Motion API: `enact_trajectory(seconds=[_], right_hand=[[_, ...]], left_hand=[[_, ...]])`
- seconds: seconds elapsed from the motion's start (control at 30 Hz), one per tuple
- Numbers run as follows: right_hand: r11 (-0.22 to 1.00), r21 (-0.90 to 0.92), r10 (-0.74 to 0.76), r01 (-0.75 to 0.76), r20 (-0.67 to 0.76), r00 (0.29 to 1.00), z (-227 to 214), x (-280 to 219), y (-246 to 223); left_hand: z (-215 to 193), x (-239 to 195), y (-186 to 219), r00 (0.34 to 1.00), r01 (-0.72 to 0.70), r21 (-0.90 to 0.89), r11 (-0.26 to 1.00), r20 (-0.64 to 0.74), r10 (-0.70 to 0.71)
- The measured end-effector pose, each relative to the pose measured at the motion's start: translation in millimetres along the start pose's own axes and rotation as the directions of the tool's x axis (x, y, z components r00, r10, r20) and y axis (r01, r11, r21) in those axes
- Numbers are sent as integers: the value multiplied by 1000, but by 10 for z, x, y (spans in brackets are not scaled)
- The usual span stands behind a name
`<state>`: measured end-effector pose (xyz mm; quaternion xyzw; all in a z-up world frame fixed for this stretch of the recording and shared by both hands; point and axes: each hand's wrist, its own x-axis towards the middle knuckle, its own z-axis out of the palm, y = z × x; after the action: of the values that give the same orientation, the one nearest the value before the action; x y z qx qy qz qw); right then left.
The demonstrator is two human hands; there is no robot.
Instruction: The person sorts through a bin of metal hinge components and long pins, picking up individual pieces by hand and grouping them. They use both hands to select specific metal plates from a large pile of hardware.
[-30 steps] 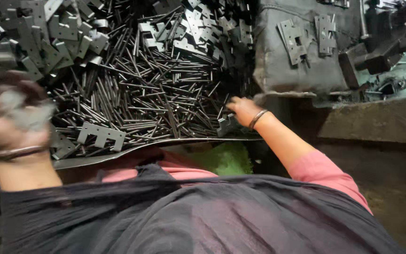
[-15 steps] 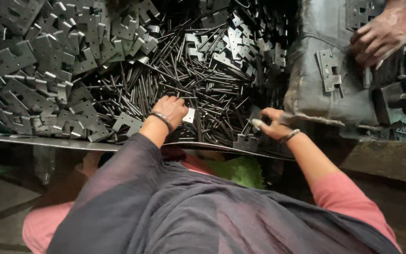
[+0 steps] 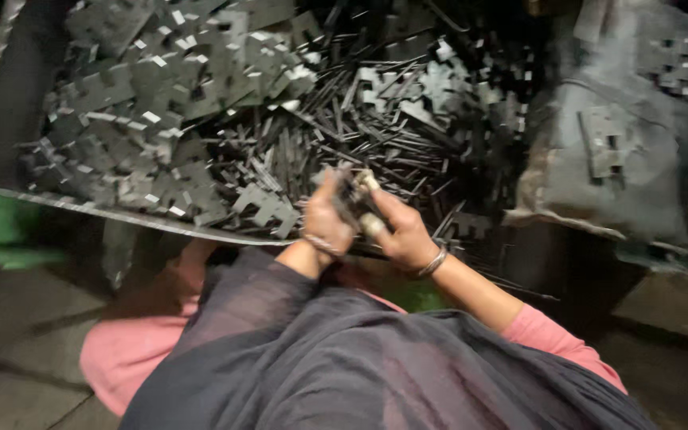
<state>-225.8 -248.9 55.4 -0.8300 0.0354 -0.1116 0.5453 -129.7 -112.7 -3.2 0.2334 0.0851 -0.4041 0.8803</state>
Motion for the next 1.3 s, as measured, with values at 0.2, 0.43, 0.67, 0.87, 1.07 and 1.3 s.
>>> enact_trajectory(seconds=[0.2,0.43,0.67,0.87,1.07,1.3], right_hand=[[993,-92,54,-67,-142,988,-290,-1,44],[771,-608,-312,-188,-619,721,-2893,-195,596],[721,-633,-115,-283,-511,852,-3731,-250,848],[627,-756,-302,188,-14,953,-2302,-498,-149],[334,-942,673,-45,205,711,-1491,-626,1191],[385,-920,427,73,247,870,-1852,-929,2576]], left_hand=[[463,-121,303,987,-116,712,693,161,0],[-594,111,1488,951,305,575,-759,-230,208],[-1154,201,1486,937,350,664,-661,-242,253],[-1024,-12,1504,956,142,897,-419,-15,292],[-470,103,999,770,-514,769,-379,609,191],[0,-105,1413,963,-159,-171,972,190,191]])
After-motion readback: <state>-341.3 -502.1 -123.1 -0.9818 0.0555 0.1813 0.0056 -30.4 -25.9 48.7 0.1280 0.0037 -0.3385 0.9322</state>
